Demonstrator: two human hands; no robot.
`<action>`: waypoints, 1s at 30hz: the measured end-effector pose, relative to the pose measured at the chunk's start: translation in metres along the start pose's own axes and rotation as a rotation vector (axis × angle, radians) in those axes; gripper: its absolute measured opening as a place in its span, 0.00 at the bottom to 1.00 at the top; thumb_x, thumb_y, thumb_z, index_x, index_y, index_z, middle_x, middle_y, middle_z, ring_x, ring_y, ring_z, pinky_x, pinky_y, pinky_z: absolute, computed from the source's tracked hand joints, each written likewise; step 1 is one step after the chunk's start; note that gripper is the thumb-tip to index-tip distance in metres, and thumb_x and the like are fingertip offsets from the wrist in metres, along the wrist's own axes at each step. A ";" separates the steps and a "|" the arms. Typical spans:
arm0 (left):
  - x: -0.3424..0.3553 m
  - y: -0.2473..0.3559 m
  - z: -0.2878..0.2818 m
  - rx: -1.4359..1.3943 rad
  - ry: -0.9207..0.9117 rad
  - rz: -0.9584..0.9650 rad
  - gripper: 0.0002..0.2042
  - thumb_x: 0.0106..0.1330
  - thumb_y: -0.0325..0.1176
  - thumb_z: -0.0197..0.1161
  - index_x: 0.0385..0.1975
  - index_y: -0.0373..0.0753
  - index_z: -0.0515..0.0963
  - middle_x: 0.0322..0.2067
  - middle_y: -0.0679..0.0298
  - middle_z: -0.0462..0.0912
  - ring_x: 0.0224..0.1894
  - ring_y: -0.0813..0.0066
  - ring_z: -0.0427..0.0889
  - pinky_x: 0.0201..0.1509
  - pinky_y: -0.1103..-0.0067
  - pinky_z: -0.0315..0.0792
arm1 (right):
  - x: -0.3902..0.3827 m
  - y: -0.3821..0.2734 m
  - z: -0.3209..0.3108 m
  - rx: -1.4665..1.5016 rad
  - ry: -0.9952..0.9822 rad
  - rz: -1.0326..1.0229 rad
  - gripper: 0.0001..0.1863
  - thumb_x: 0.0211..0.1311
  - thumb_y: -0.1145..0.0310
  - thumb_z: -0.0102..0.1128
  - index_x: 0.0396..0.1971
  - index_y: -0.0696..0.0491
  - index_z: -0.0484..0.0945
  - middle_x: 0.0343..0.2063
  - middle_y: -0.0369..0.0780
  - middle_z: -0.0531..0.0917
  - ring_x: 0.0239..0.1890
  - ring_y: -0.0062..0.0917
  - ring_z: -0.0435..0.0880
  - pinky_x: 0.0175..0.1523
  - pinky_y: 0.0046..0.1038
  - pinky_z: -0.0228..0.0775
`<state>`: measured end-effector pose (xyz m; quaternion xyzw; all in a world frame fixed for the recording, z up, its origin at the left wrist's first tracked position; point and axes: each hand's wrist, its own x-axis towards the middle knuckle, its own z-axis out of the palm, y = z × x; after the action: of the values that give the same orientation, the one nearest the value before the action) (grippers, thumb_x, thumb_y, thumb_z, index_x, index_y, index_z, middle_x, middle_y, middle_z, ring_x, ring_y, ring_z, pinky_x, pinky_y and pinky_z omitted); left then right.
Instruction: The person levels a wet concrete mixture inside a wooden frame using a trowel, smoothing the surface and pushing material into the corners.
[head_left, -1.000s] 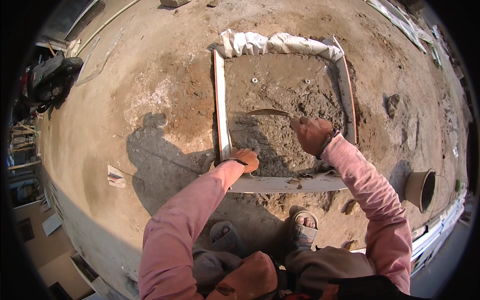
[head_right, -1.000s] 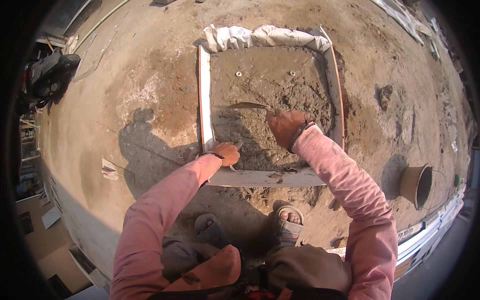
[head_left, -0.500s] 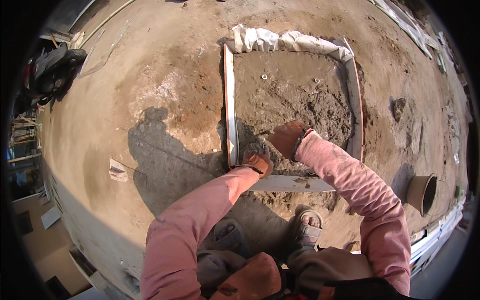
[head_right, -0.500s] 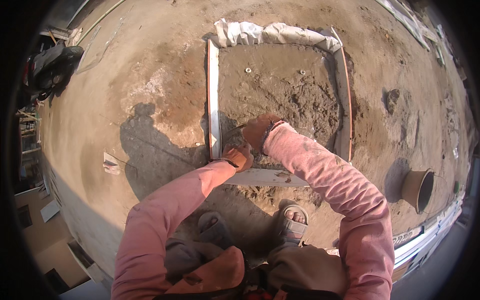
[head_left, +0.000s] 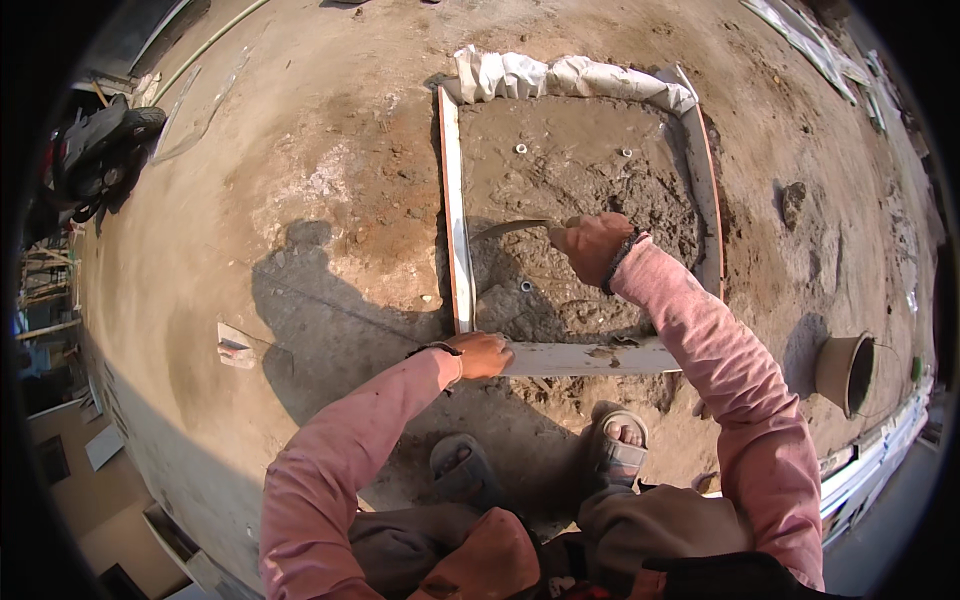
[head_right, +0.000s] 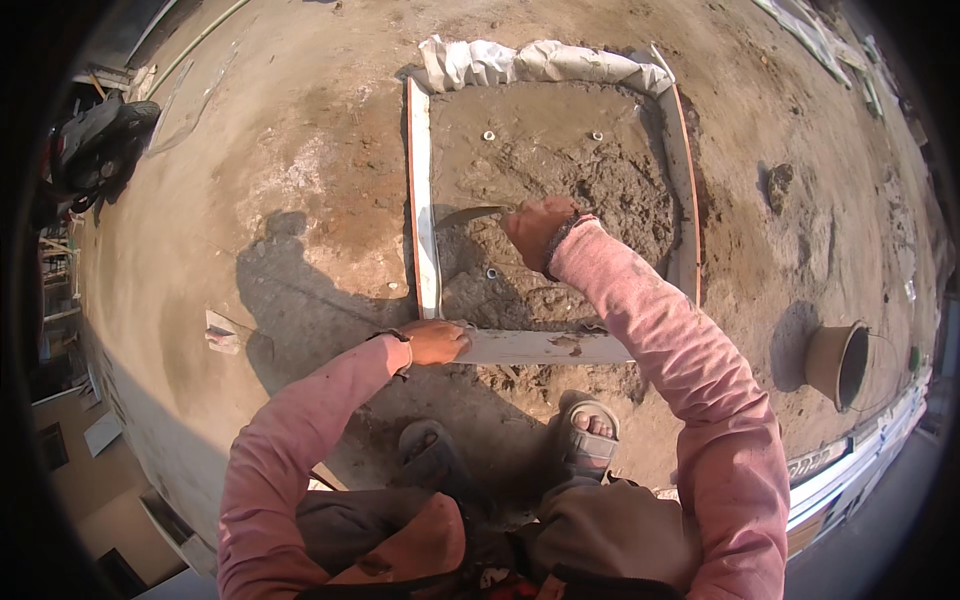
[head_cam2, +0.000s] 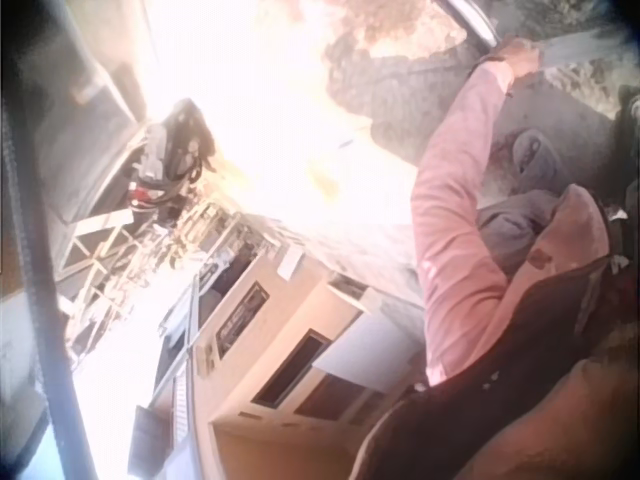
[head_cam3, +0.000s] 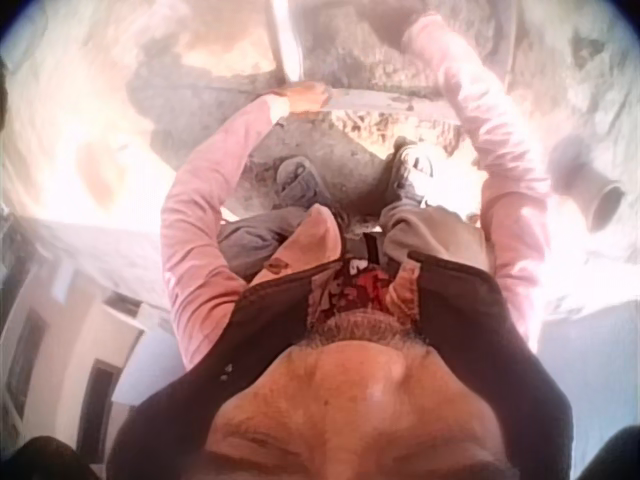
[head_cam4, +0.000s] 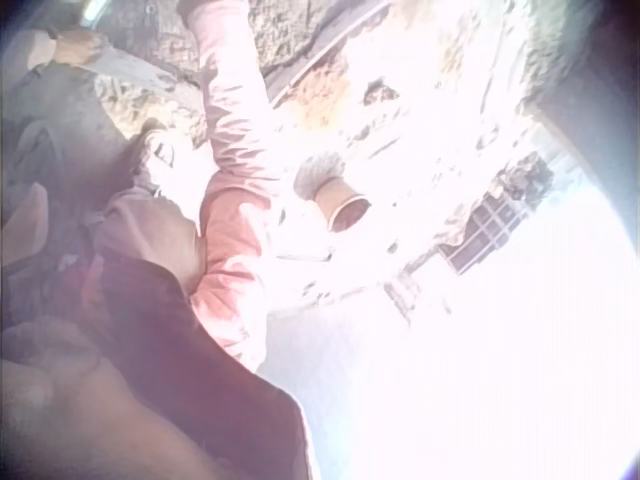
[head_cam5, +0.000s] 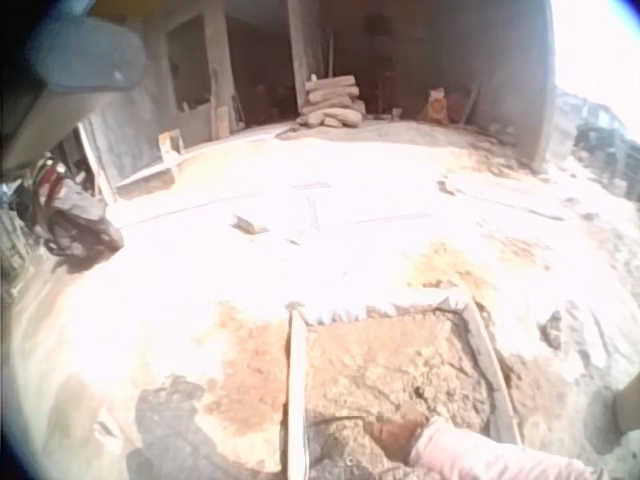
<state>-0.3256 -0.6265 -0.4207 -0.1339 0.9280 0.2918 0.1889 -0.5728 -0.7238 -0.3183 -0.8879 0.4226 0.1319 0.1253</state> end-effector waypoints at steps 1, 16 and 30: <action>-0.001 -0.001 -0.002 -0.020 -0.018 0.000 0.11 0.61 0.30 0.49 0.40 0.34 0.73 0.36 0.51 0.76 0.42 0.53 0.78 0.45 0.66 0.74 | 0.003 0.010 0.003 0.061 0.035 0.113 0.12 0.58 0.69 0.47 0.40 0.53 0.74 0.34 0.45 0.81 0.38 0.38 0.83 0.40 0.39 0.74; 0.004 0.009 -0.042 -0.318 -0.264 -0.244 0.26 0.71 0.48 0.38 0.58 0.35 0.65 0.59 0.51 0.66 0.59 0.50 0.66 0.63 0.66 0.59 | 0.006 0.012 0.074 0.106 0.048 0.260 0.14 0.58 0.70 0.44 0.44 0.53 0.72 0.38 0.49 0.80 0.43 0.41 0.81 0.45 0.42 0.72; -0.016 0.008 -0.028 -0.671 -0.123 -0.492 0.31 0.68 0.55 0.39 0.63 0.39 0.60 0.63 0.52 0.63 0.64 0.53 0.62 0.66 0.69 0.55 | -0.028 -0.010 0.048 0.080 -0.019 0.050 0.16 0.55 0.69 0.47 0.45 0.49 0.72 0.37 0.45 0.79 0.38 0.39 0.82 0.44 0.41 0.72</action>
<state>-0.3212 -0.6346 -0.3889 -0.3881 0.7089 0.5313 0.2541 -0.5879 -0.6813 -0.3520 -0.8700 0.4484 0.1266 0.1611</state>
